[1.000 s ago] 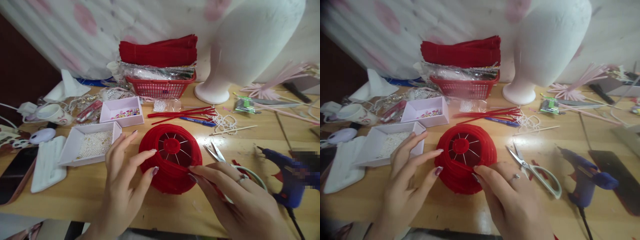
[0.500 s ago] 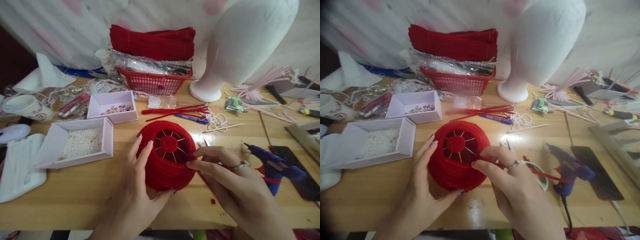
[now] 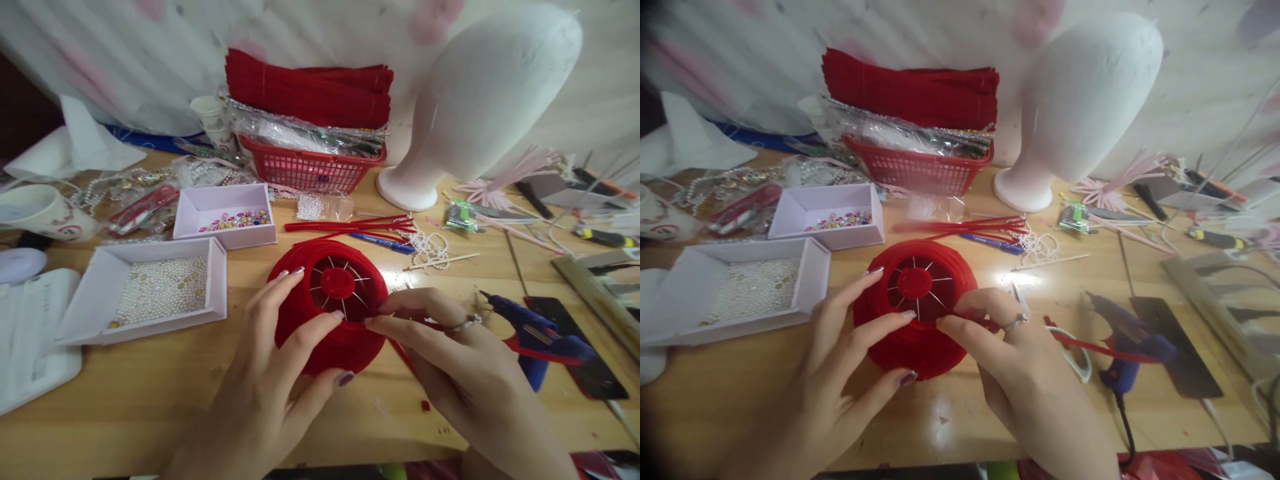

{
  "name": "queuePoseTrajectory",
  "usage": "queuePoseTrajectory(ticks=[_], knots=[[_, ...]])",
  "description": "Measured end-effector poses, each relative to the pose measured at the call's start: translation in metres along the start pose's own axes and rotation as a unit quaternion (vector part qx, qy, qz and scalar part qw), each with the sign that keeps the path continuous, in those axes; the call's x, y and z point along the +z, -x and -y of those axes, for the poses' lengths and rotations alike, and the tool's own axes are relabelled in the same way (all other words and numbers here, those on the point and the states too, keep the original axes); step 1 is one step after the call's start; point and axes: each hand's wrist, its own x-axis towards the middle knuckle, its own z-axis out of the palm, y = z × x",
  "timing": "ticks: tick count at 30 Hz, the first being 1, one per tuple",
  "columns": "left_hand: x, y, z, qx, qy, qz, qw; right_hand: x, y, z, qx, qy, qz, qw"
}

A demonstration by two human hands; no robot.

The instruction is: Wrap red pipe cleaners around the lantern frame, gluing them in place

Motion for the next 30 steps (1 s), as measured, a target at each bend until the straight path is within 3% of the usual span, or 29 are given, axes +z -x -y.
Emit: queuePoseTrajectory(ticks=[5,13,19,25,30], knots=[[0.01,-0.002,-0.011,-0.017,-0.018,-0.059,0.998,0.0,-0.001,-0.001,-0.01,0.014,0.004,1.0],[0.014,0.002,-0.004,-0.014,-0.003,-0.07,0.997,0.004,-0.008,-0.003,-0.007,-0.021,0.027,0.999],[0.031,0.019,0.002,-0.015,-0.004,-0.117,0.993,-0.004,-0.005,0.018,0.012,-0.035,0.037,0.999],[0.006,0.019,0.011,0.006,-0.001,-0.117,0.993,-0.01,0.003,0.048,0.079,-0.028,0.041,0.996],[-0.006,0.015,0.012,0.023,0.016,-0.077,0.997,-0.002,0.003,0.052,0.158,-0.032,0.036,0.986]])
